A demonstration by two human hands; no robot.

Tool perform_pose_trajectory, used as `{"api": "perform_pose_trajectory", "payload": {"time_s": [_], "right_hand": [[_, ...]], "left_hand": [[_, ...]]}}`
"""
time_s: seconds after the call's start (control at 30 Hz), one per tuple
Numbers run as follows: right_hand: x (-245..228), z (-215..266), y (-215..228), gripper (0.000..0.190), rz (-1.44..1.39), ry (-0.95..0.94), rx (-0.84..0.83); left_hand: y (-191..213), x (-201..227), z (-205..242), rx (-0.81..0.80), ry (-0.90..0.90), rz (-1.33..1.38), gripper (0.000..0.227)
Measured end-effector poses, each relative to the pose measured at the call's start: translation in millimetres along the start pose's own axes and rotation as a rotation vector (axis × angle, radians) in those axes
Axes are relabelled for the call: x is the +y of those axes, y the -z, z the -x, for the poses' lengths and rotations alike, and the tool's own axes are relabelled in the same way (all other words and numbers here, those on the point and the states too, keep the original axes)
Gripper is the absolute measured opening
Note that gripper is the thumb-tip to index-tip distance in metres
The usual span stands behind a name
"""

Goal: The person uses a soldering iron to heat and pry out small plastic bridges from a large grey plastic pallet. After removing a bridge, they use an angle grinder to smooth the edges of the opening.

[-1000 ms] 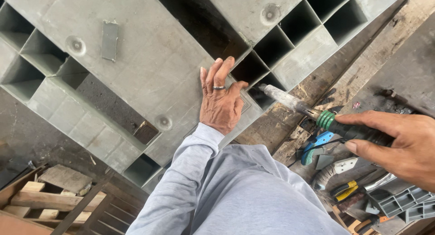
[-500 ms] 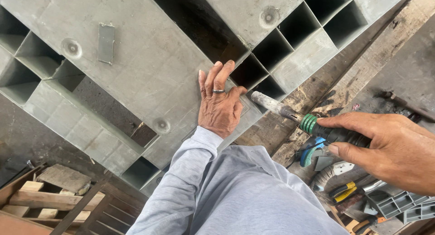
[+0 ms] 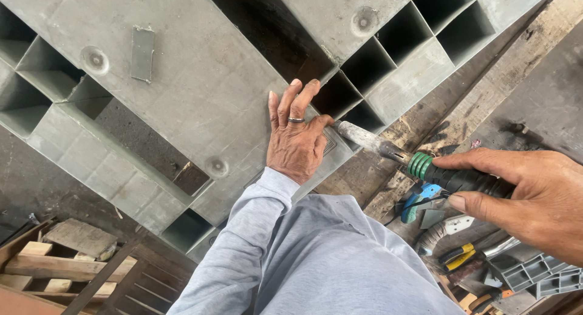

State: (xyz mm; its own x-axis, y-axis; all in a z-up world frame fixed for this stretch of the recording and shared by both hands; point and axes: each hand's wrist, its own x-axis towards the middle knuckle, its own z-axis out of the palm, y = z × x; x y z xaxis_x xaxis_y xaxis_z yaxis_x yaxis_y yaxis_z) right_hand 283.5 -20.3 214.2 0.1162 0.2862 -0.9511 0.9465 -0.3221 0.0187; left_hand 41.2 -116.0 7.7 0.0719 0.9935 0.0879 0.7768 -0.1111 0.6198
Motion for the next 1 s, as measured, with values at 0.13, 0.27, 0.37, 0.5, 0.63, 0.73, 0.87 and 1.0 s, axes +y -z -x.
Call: {"api": "perform_pose_trajectory", "payload": {"time_s": [0.13,0.27,0.37,0.5,0.63,0.73,0.87,1.0], "right_hand": [[-1.1,0.7,0.0,0.043,0.020,0.014,0.022],[-5.0,3.0,0.1,0.043,0.036,-0.008,0.016],[-5.4,3.2,0.1,0.044,0.023,-0.014,0.006],[5.0,-1.3,-1.6,0.043,-0.001,0.002,0.006],[31.2,-14.8,-6.5,0.045,-0.116,0.059,-0.003],[53.9,-26.1,-9.9,0.050,-0.230,0.097,-0.019],[63.6,-27.8,-12.0,0.050,-0.216,0.265,0.017],[40.0,-21.1,-5.1,0.049,0.108,0.035,-0.006]], "left_hand": [[0.6,-0.7,0.2,-0.008,-0.001,0.007,0.011],[-0.1,-0.3,0.4,-0.009,0.003,0.005,0.011],[-0.2,-0.3,0.2,-0.014,0.002,0.002,0.011],[-0.2,-0.4,-0.1,-0.013,0.002,0.003,0.010],[0.4,-0.8,-0.5,-0.006,-0.013,-0.001,0.010],[0.4,-0.8,-1.2,0.002,-0.004,0.012,0.013],[4.4,0.0,3.9,0.029,0.022,0.065,0.018],[6.4,1.0,-2.3,0.044,0.010,0.066,0.018]]}}
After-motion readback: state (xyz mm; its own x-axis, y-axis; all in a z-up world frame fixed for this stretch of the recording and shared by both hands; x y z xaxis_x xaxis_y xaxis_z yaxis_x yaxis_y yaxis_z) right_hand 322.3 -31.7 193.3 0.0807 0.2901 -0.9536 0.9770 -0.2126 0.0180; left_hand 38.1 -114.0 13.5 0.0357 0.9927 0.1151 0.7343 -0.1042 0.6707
